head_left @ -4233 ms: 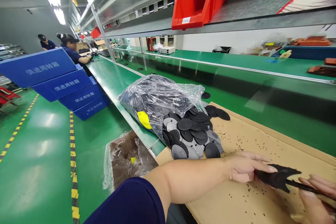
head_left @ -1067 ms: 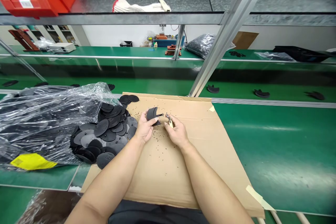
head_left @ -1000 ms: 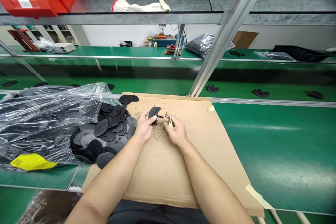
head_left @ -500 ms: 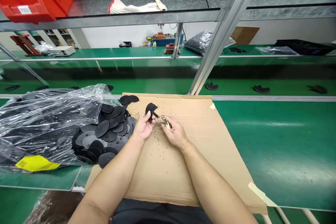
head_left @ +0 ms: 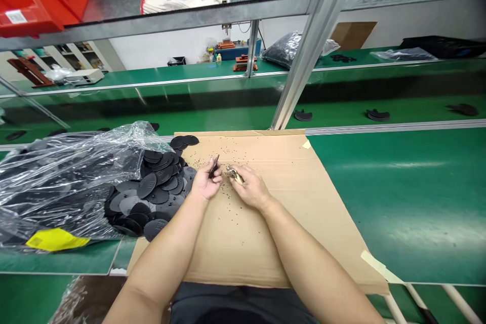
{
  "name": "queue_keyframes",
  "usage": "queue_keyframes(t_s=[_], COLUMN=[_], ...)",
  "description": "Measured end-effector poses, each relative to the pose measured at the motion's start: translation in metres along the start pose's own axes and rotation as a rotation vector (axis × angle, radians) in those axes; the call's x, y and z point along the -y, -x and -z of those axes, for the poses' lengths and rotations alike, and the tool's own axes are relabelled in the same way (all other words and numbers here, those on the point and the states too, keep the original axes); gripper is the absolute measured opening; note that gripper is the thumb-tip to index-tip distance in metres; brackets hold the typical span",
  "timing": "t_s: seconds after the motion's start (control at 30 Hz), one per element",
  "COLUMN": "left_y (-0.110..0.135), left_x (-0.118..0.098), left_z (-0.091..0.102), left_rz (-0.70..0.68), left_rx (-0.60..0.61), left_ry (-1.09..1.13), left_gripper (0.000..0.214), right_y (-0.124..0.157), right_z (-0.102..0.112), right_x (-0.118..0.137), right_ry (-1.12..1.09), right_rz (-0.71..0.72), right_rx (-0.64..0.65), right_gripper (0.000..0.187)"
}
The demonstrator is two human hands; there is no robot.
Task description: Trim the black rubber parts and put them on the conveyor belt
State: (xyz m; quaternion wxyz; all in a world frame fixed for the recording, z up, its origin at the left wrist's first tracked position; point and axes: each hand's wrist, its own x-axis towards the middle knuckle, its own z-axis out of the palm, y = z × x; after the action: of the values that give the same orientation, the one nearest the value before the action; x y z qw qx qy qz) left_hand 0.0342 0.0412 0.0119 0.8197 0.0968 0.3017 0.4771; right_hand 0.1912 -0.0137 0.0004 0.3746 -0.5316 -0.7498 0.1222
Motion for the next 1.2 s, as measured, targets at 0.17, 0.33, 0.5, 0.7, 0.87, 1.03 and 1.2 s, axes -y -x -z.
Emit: queue_keyframes(t_s=[0.17, 0.33, 0.5, 0.7, 0.87, 1.03, 1.2], left_y=[0.0022, 0.0029, 0.003, 0.0023, 0.0022, 0.0042, 0.0046], left_x=[0.0004, 0.0024, 0.0029, 0.0033, 0.0038, 0.0028, 0.0021], left_z=[0.0027, 0.0017, 0.0014, 0.0012, 0.0002, -0.0029, -0.0039], left_rz=[0.043, 0.058, 0.062, 0.027, 0.006, 0.013, 0.013], left_rx=[0.081, 0.08, 0.102, 0.08, 0.065, 0.048, 0.05], left_ry=[-0.066, -0.123, -0.136, -0.172, -0.182, -0.186, -0.201], left_gripper=[0.012, 0.011, 0.01, 0.01, 0.011, 0.011, 0.011], right_y=[0.0007, 0.001, 0.0012, 0.0013, 0.0007, 0.0, -0.0003], right_z=[-0.0002, -0.0003, -0.0005, 0.0017, 0.0035, 0.0051, 0.0055], right_x=[0.0018, 0.0029, 0.0016, 0.001, 0.0039, 0.0059, 0.0066], right_ry=[0.122, 0.144, 0.143, 0.164, 0.129, 0.087, 0.071], right_rz=[0.026, 0.029, 0.025, 0.0, -0.03, -0.044, -0.068], right_rx=[0.107, 0.129, 0.168, 0.193, 0.206, 0.245, 0.271], right_gripper=[0.031, 0.032, 0.031, 0.035, 0.036, 0.036, 0.037])
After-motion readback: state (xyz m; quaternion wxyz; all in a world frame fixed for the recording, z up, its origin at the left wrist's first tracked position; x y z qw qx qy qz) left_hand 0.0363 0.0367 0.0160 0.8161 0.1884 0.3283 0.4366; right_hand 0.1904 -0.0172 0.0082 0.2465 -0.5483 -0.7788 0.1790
